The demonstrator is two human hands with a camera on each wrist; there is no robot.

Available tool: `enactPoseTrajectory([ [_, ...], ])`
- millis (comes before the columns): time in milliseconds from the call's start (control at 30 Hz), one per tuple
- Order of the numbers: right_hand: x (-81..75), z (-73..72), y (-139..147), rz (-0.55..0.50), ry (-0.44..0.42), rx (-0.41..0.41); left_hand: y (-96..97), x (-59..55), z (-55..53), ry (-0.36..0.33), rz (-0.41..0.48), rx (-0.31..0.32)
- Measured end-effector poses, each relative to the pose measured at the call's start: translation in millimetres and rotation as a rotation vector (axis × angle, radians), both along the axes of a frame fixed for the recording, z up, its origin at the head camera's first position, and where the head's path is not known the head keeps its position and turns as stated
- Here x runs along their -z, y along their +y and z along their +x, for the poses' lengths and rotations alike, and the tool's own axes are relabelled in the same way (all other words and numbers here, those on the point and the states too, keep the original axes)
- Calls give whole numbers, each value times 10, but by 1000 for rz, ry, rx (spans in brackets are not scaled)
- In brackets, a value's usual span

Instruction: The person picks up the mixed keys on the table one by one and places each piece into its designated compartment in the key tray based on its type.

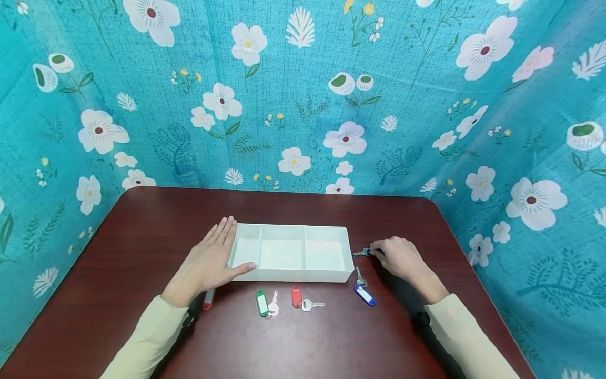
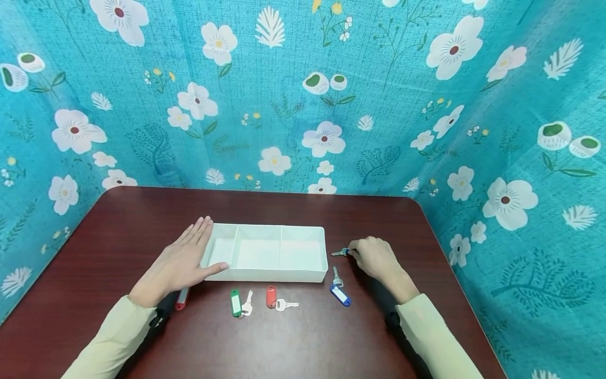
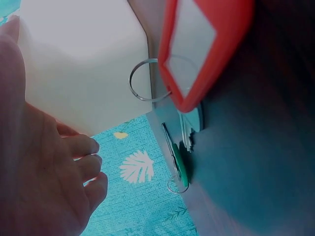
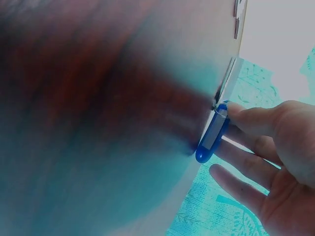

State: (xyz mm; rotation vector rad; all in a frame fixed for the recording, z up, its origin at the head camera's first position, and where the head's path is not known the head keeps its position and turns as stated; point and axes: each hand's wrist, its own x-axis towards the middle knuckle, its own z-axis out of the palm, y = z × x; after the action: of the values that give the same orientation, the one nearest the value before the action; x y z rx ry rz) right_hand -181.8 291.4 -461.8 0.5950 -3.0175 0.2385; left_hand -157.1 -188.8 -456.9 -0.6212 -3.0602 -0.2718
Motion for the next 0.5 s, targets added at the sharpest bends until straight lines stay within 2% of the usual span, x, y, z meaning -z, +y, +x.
enactPoseTrajectory([
  [300,35,-13,13,-15,-65,-2,1,21,-13,-2,-13,-4],
  [500,60,-24,39,-4,-75,3,5,30,-7,-2,3,-4],
])
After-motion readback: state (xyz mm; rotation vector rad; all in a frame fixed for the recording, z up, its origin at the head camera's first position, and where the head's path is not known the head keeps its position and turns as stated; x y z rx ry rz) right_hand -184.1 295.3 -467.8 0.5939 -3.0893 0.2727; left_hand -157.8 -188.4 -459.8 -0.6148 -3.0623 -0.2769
